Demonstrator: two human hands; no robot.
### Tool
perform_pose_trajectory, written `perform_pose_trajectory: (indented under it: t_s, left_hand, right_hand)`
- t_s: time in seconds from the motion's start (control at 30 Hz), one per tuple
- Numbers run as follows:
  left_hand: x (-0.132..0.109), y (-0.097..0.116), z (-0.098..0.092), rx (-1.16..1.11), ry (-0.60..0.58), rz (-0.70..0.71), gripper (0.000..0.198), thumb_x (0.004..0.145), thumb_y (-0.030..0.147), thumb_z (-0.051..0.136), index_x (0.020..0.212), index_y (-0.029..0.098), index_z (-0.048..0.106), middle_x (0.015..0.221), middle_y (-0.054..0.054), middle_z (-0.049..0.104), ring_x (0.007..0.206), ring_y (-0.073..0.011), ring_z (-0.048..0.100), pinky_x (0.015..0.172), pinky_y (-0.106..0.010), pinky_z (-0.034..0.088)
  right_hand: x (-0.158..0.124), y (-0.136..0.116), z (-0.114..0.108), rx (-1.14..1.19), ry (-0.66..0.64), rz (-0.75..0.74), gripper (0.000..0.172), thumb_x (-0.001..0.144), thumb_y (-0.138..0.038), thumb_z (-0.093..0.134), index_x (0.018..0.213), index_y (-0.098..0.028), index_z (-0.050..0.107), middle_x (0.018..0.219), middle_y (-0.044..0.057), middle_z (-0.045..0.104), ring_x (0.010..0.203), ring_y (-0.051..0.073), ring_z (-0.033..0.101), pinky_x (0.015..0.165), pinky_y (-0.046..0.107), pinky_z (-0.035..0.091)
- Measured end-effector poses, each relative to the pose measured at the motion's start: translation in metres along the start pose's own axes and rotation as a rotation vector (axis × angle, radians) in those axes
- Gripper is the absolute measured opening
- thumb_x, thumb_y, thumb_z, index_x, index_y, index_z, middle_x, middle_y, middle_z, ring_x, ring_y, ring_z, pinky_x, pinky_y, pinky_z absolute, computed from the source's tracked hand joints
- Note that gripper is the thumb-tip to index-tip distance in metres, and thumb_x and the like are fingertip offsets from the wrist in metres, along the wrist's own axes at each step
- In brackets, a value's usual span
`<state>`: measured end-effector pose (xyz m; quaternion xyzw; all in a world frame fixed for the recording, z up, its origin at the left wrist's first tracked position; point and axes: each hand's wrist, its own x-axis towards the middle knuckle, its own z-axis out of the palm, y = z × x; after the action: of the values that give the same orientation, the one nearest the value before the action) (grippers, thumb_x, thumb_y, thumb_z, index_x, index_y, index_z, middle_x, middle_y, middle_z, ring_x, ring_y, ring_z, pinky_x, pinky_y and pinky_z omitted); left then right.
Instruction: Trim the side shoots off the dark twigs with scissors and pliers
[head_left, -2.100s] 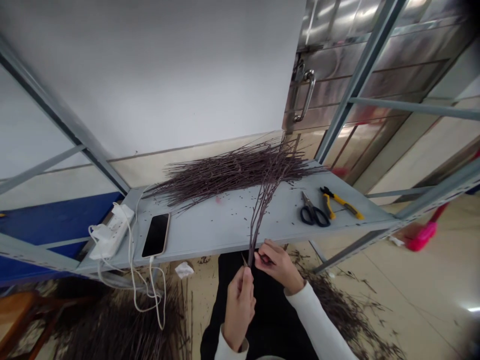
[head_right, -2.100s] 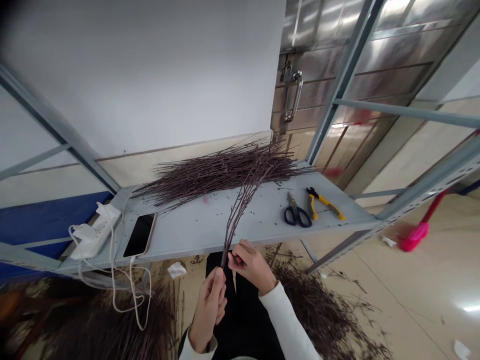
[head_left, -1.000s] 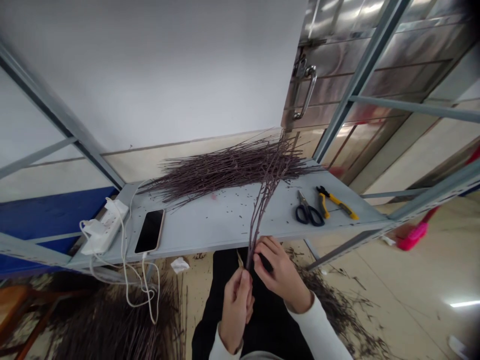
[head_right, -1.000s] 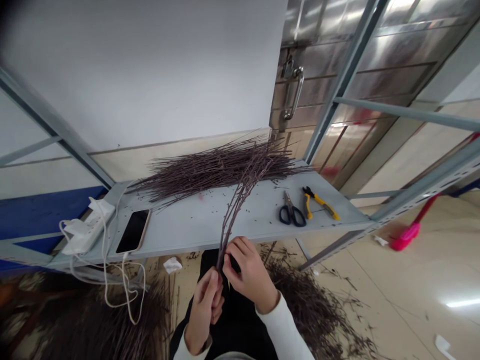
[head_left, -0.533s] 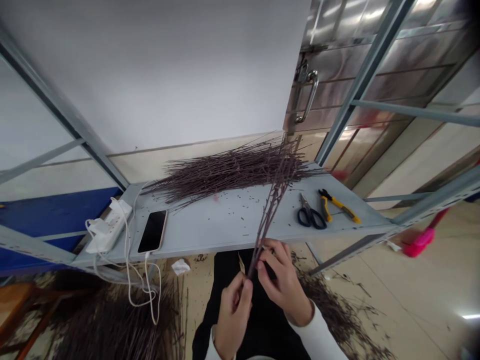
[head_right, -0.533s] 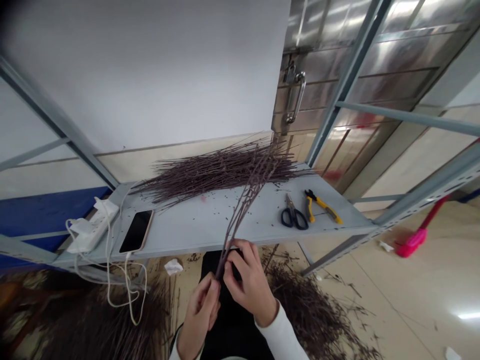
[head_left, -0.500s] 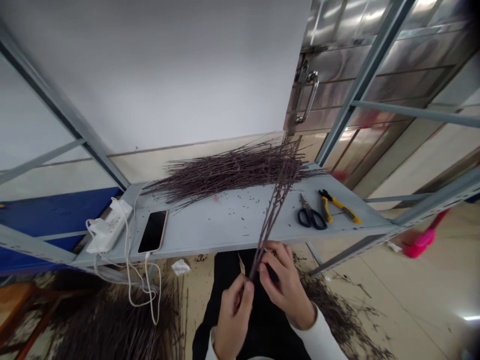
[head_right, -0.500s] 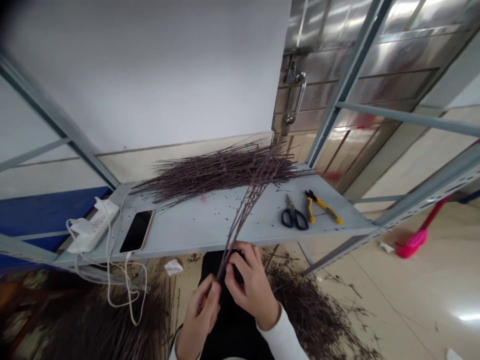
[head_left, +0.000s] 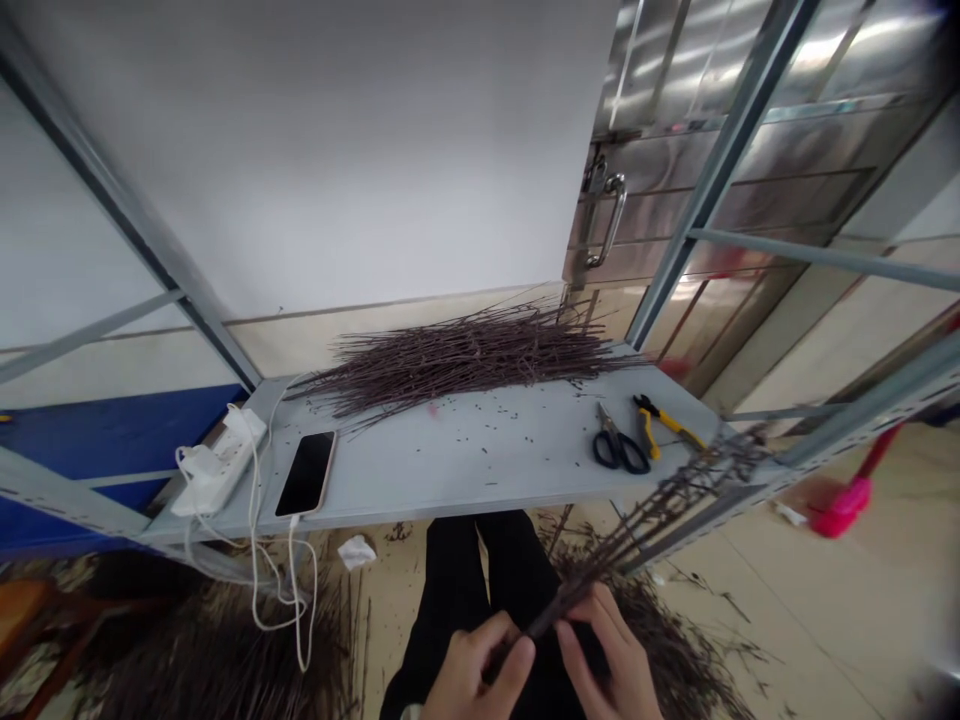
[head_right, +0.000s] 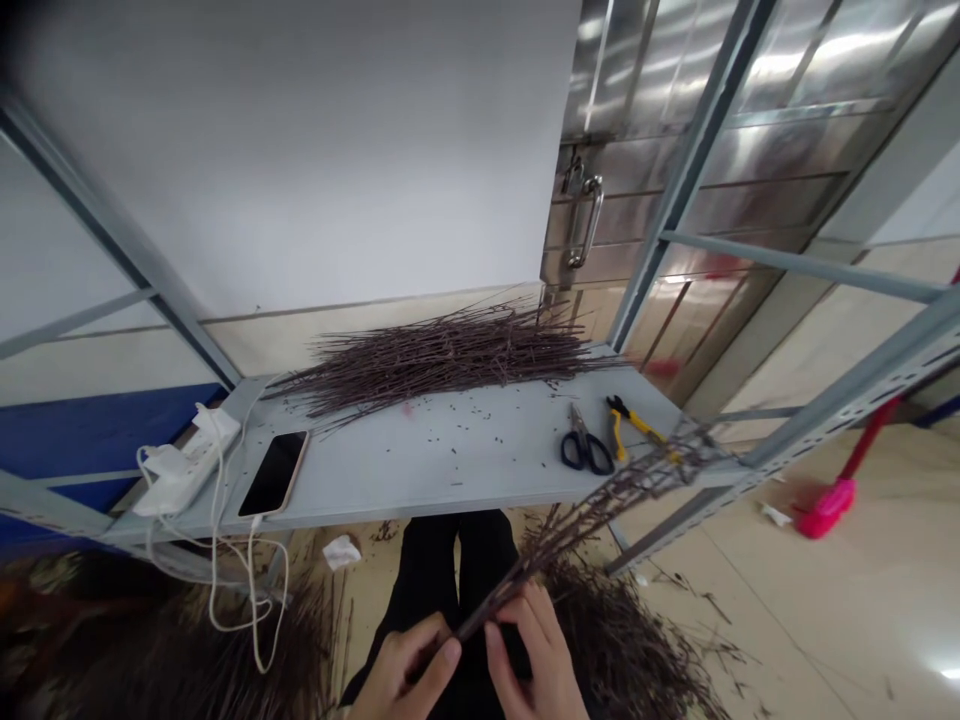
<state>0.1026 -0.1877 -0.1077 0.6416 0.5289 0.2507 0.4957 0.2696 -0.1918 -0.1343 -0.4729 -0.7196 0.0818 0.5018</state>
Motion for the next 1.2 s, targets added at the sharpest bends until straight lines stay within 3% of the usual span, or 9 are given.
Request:
perform_pose_trajectory:
  t_s: [0.13,0.3,0.43,0.53,0.67,0.87,0.97,1.07,1.2]
  left_hand:
    - [0.008,0.010,0.000,-0.128,0.003,0.060,0.057,0.078,0.074,0.037,0.057,0.020,0.037,0.048,0.008,0.021,0.045,-0.0084,0.022,0.044,-0.027,0.014]
    - [0.017,0.020,-0.007,-0.301,0.229,0.070,0.055,0.073,0.072,0.050,0.055,0.020,0.043,0.050,0.007,0.022,0.046,-0.0089,0.022,0.044,-0.024,0.018]
    - [0.029,0.021,-0.011,-0.516,0.371,0.031,0.053,0.069,0.068,0.061,0.055,0.019,0.046,0.047,0.008,0.024,0.043,-0.0071,0.020,0.040,-0.022,0.018]
    - [0.039,0.022,-0.009,-0.688,0.422,0.003,0.054,0.066,0.069,0.062,0.056,0.019,0.044,0.044,0.010,0.022,0.039,-0.0041,0.012,0.038,-0.019,0.010]
    - [0.055,0.021,-0.005,-0.821,0.462,0.003,0.055,0.064,0.070,0.063,0.059,0.020,0.040,0.043,0.013,0.019,0.038,-0.0025,0.010,0.035,-0.016,0.009]
    - [0.085,0.015,0.000,-0.875,0.582,0.100,0.051,0.072,0.061,0.063,0.057,0.019,0.038,0.043,0.013,0.020,0.038,-0.0025,0.013,0.035,-0.015,0.014]
    - [0.102,0.014,0.004,-0.884,0.686,0.147,0.052,0.073,0.058,0.064,0.055,0.019,0.036,0.044,0.012,0.021,0.039,-0.0031,0.015,0.035,-0.015,0.016]
    - [0.112,0.017,0.010,-0.915,0.800,0.153,0.050,0.072,0.057,0.066,0.054,0.018,0.041,0.044,0.010,0.032,0.040,-0.0046,0.029,0.038,-0.015,0.027]
    - [0.109,0.019,0.017,-0.970,0.863,0.129,0.038,0.073,0.052,0.068,0.066,0.015,0.060,0.056,0.003,0.058,0.053,-0.0096,0.052,0.051,-0.018,0.044]
  right_hand:
    - [0.015,0.002,-0.004,0.072,0.080,-0.040,0.011,0.083,-0.012,0.050,0.086,-0.022,0.050,0.074,0.002,0.053,0.068,0.016,0.055,0.058,0.025,0.048]
    - [0.057,0.001,0.006,0.001,0.230,-0.129,0.006,0.082,-0.019,0.054,0.087,-0.022,0.052,0.083,0.005,0.055,0.077,0.019,0.056,0.063,0.030,0.049]
    - [0.085,-0.002,0.024,0.082,0.290,-0.104,0.004,0.084,-0.023,0.055,0.088,-0.022,0.053,0.087,0.006,0.055,0.083,0.019,0.056,0.069,0.032,0.050]
    - [0.102,-0.002,0.039,0.275,0.249,-0.048,0.005,0.086,-0.025,0.053,0.089,-0.021,0.054,0.088,0.006,0.055,0.085,0.019,0.057,0.067,0.030,0.050]
    - [0.118,0.003,0.056,0.530,0.053,0.019,0.012,0.091,-0.027,0.047,0.083,-0.020,0.053,0.071,0.001,0.056,0.064,0.013,0.056,0.056,0.023,0.047]
    - [0.128,0.012,0.069,0.615,-0.106,0.267,0.034,0.095,-0.037,0.039,0.066,-0.020,0.044,0.051,-0.007,0.042,0.045,0.008,0.041,0.046,0.019,0.035]
    - [0.135,0.013,0.074,0.650,-0.111,0.331,0.041,0.095,-0.043,0.036,0.061,-0.021,0.037,0.048,-0.007,0.035,0.043,0.007,0.035,0.044,0.019,0.031]
    - [0.137,0.011,0.076,0.652,-0.075,0.330,0.042,0.094,-0.046,0.035,0.060,-0.022,0.031,0.049,-0.007,0.031,0.044,0.008,0.031,0.042,0.019,0.028]
    - [0.130,0.004,0.075,0.581,-0.103,0.274,0.038,0.095,-0.039,0.035,0.060,-0.023,0.030,0.048,-0.008,0.027,0.041,0.008,0.029,0.041,0.020,0.026]
